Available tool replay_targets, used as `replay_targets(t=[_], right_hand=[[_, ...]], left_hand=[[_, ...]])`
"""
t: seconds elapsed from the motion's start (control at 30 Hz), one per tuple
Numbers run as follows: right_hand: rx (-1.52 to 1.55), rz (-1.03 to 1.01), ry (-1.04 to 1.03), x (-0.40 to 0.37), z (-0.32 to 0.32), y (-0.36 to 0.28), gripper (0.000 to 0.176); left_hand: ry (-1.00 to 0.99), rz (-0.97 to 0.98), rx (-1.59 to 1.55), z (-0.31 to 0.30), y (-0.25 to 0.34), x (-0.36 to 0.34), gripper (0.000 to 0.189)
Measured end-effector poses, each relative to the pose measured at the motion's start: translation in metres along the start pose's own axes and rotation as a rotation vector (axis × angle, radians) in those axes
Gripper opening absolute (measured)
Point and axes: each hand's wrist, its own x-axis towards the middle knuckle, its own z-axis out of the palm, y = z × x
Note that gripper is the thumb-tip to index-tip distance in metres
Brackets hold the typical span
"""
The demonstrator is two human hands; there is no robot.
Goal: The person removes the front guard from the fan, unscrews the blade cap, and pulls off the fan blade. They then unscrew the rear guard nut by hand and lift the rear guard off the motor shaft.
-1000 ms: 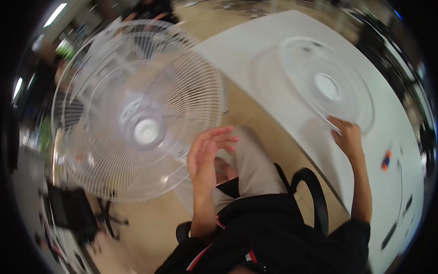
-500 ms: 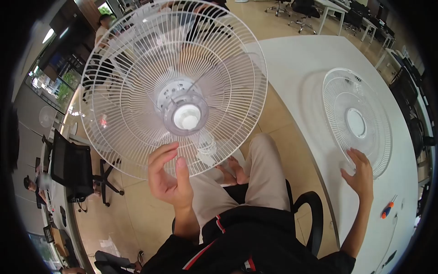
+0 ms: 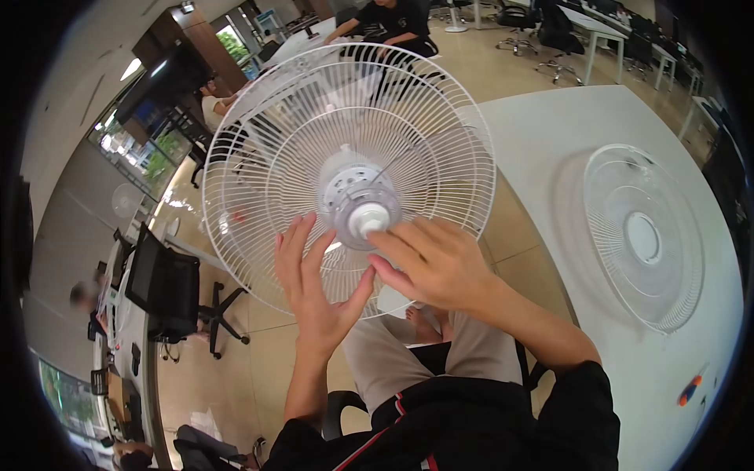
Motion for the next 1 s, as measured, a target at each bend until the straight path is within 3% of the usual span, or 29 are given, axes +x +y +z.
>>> replay_targets(t=[0.27, 0.7, 1.0], right_hand=[[-0.01, 0.056, 0.035, 0.0, 0.031, 0.014, 0.039], [0.007, -0.119, -0.028, 0.004, 0.04, 0.033, 0.029], [0.014, -0.301, -0.243, 0.019, 0.033, 0.044, 0.026]], left_hand=[[-0.19, -0.017, 0.1, 0.006, -0.013, 0.015, 0.101], [-0.165, 0.003, 0.226, 0.032, -0.013, 0.011, 0.1], [-0.163, 0.054, 0.185, 0.035, -0.022, 0.015, 0.105]])
